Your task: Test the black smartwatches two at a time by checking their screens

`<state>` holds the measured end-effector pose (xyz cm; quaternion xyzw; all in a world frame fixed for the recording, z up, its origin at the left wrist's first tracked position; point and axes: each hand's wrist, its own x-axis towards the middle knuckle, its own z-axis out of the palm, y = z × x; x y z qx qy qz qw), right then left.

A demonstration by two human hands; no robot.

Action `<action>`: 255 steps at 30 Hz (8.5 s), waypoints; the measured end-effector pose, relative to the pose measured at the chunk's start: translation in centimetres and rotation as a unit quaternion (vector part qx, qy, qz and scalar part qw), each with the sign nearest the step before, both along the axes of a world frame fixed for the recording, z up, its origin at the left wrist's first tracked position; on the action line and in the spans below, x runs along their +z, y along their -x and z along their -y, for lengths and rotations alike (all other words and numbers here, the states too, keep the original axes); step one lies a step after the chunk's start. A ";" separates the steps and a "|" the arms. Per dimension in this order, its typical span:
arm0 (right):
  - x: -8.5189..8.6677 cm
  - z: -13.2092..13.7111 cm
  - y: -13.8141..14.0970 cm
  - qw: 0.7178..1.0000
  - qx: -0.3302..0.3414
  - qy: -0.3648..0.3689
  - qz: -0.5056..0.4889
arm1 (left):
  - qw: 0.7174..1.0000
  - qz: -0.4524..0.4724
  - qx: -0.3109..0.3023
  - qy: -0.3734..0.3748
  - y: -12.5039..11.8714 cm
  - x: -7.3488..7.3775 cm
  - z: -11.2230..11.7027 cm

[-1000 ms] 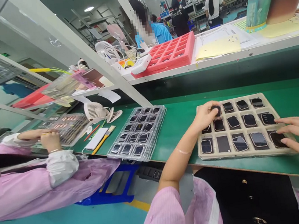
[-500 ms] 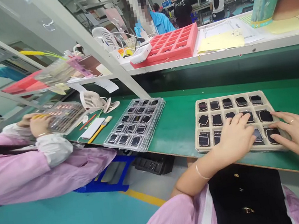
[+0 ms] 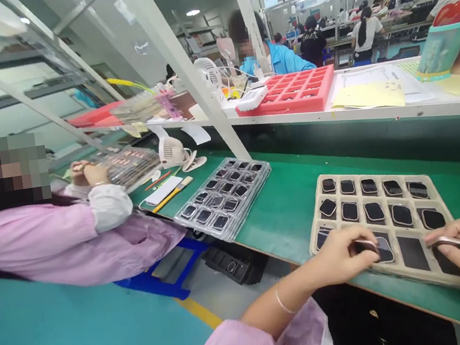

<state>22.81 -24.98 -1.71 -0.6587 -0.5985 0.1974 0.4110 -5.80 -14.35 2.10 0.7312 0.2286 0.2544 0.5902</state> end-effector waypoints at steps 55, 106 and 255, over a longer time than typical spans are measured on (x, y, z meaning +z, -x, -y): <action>2.3 -15.2 1.6 0.945 0.128 0.082 -0.290 | 0.985 0.046 -0.033 0.161 -5.9 -1.8 -14.2; 1.5 -15.1 1.2 0.960 0.113 0.105 -0.233 | 0.995 0.003 0.015 0.102 -5.9 -2.3 -14.3; 2.7 -14.8 2.1 0.962 0.158 0.080 -0.206 | 0.998 0.032 0.053 0.031 -5.6 -2.6 -14.7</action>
